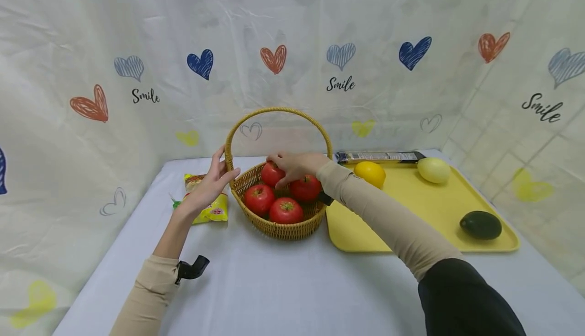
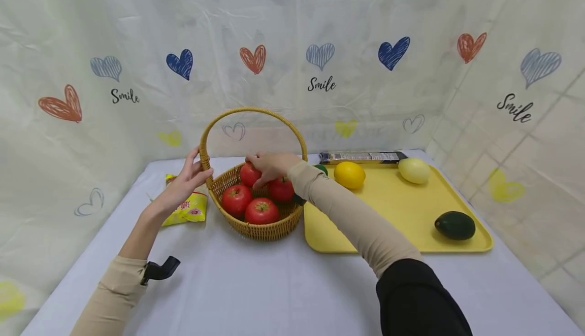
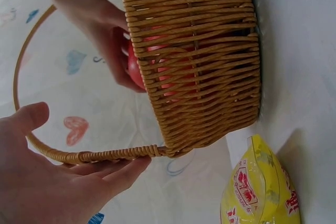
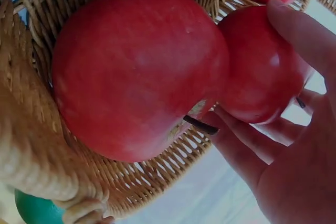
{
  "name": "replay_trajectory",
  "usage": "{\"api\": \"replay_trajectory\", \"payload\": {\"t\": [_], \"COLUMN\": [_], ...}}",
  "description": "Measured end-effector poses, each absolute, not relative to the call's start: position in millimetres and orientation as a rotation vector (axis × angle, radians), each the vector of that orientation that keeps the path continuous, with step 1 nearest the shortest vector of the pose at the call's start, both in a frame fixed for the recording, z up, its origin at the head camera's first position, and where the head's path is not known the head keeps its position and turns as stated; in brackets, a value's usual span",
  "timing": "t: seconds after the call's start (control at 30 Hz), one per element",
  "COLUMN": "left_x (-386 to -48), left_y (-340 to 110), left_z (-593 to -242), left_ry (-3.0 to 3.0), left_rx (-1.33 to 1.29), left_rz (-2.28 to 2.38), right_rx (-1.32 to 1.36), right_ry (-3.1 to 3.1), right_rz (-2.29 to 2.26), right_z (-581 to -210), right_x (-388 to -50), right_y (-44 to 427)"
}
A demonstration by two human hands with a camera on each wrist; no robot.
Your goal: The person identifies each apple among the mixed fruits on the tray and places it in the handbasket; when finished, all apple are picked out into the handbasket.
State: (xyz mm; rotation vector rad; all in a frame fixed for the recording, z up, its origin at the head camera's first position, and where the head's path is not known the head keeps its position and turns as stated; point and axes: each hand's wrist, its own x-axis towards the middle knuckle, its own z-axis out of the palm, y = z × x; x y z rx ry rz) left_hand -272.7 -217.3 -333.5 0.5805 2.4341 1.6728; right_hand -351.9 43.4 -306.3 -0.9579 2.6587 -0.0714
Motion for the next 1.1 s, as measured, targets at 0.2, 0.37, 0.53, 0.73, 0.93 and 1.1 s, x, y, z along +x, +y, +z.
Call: {"api": "replay_trajectory", "payload": {"t": [0.2, 0.37, 0.53, 0.73, 0.93, 1.1], "left_x": [-273, -274, -274, -273, -272, -273], "left_y": [-217, -218, -218, -218, -220, -219], "left_z": [-333, -333, -334, -335, -337, -335], "left_ry": [2.44, 2.441, 2.44, 2.449, 2.449, 2.459], "left_rx": [0.582, 0.583, 0.581, 0.563, 0.553, 0.564], "left_rz": [1.671, 1.675, 1.663, 1.649, 1.644, 1.64], "right_rx": [-0.916, -0.869, -0.785, -0.751, -0.782, -0.883], "right_ry": [2.647, 2.66, 2.647, 2.598, 2.57, 2.601], "right_rz": [-0.088, -0.035, 0.042, 0.008, -0.019, -0.032], "right_z": [-308, -310, -314, -315, -310, -303], "right_x": [-353, -352, -347, -345, -339, -335], "right_y": [44, 40, 40, 44, 51, 61]}}
